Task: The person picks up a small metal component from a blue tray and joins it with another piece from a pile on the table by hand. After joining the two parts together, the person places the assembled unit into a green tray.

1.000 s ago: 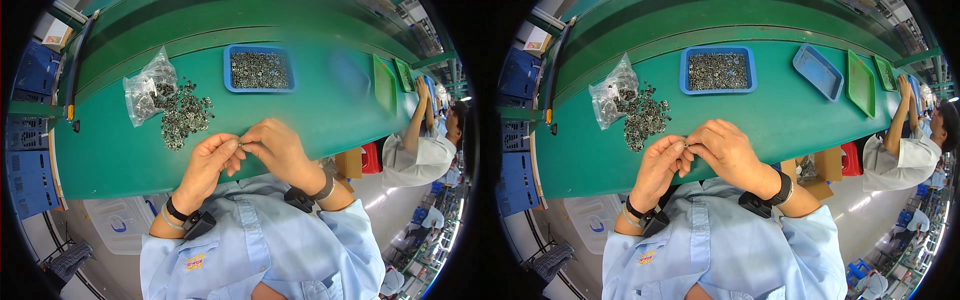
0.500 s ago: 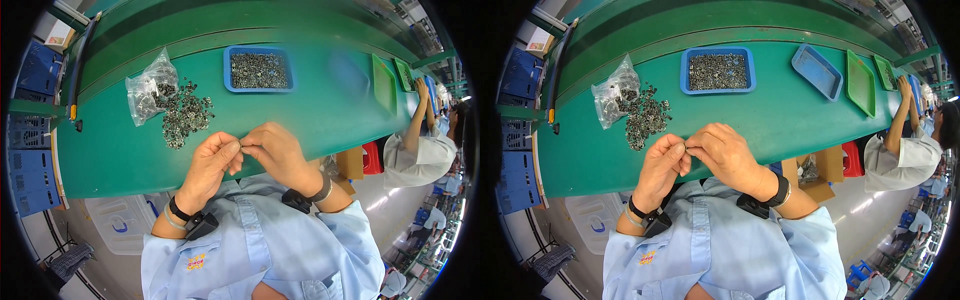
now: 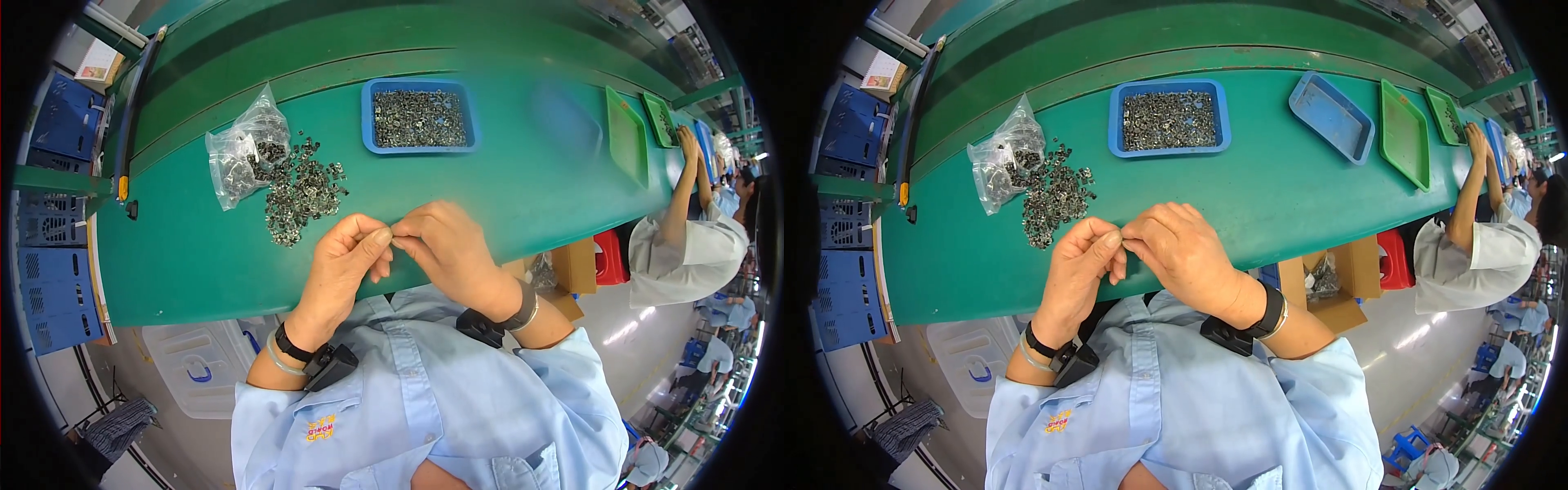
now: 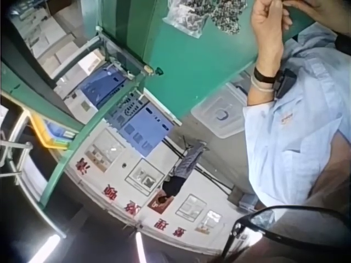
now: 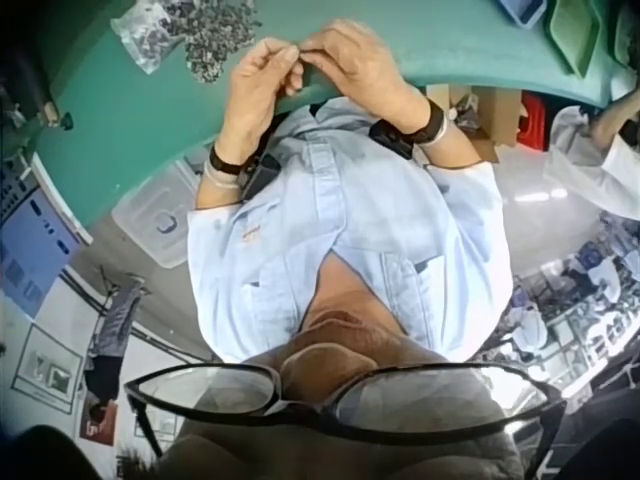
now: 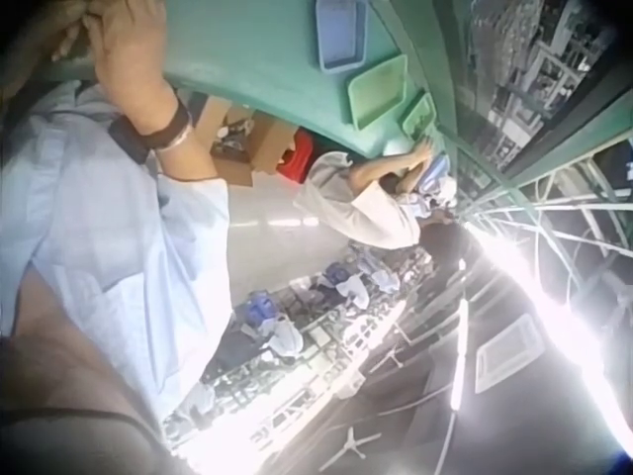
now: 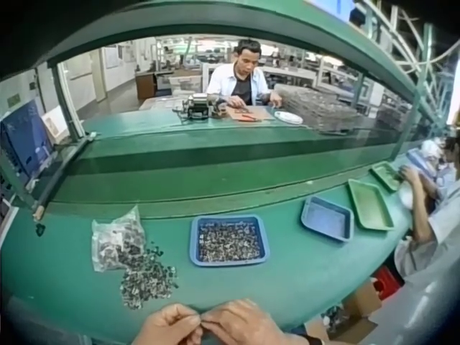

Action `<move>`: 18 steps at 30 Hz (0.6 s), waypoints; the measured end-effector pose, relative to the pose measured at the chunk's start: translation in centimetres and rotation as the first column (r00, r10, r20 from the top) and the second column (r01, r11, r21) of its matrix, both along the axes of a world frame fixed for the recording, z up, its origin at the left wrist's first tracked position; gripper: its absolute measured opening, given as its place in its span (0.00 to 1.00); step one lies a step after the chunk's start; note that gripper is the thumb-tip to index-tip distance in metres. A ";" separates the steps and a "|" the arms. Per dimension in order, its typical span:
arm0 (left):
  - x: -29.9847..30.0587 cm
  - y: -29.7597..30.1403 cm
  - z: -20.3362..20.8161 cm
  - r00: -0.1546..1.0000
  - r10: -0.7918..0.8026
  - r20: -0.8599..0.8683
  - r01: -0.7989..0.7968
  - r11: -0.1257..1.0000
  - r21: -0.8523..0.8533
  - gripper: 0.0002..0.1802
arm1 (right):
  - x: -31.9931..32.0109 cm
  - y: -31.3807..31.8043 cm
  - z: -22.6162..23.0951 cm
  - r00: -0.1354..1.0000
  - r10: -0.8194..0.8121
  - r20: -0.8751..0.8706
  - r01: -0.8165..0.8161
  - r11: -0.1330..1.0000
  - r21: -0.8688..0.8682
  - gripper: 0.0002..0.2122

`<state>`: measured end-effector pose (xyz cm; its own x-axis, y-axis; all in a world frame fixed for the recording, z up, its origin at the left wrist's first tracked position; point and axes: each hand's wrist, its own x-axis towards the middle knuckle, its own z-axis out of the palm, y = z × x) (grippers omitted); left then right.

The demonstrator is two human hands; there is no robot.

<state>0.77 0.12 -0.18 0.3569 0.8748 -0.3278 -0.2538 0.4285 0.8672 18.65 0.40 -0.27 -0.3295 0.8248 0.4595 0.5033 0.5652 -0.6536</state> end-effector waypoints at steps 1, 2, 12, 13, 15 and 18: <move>0.0 0.0 0.3 0.998 0.011 0.056 -0.010 1.000 -0.011 0.07 | 0.0 0.0 0.1 1.000 0.002 -0.023 -0.002 1.000 0.003 0.08; 0.0 0.0 0.6 0.994 0.024 0.111 -0.022 1.000 -0.021 0.07 | -0.1 0.1 0.2 0.999 0.005 -0.047 -0.005 1.000 0.006 0.08; 0.2 -0.2 0.1 0.839 0.047 0.542 0.039 0.989 -0.145 0.07 | -0.7 0.1 -0.2 0.913 0.052 -0.404 -0.118 0.983 -0.141 0.07; 0.1 -0.1 0.1 0.847 0.042 0.530 0.039 0.989 -0.141 0.07 | -0.7 0.2 -0.1 0.914 0.055 -0.401 -0.117 0.985 -0.131 0.07; 0.0 -0.1 0.1 0.863 0.033 0.504 0.041 0.990 -0.134 0.07 | -0.8 0.2 0.0 0.915 0.059 -0.398 -0.116 0.986 -0.121 0.07; -0.2 0.0 0.2 0.871 0.016 0.492 0.050 0.991 -0.121 0.07 | -0.6 0.4 0.2 0.934 0.099 -0.342 -0.123 0.991 -0.047 0.07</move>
<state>0.57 0.11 0.03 0.5151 0.8302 -0.2133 -0.6237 0.5337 0.5711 18.02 0.77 -0.10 -0.2552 0.8245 0.5050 0.1825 0.5540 -0.8123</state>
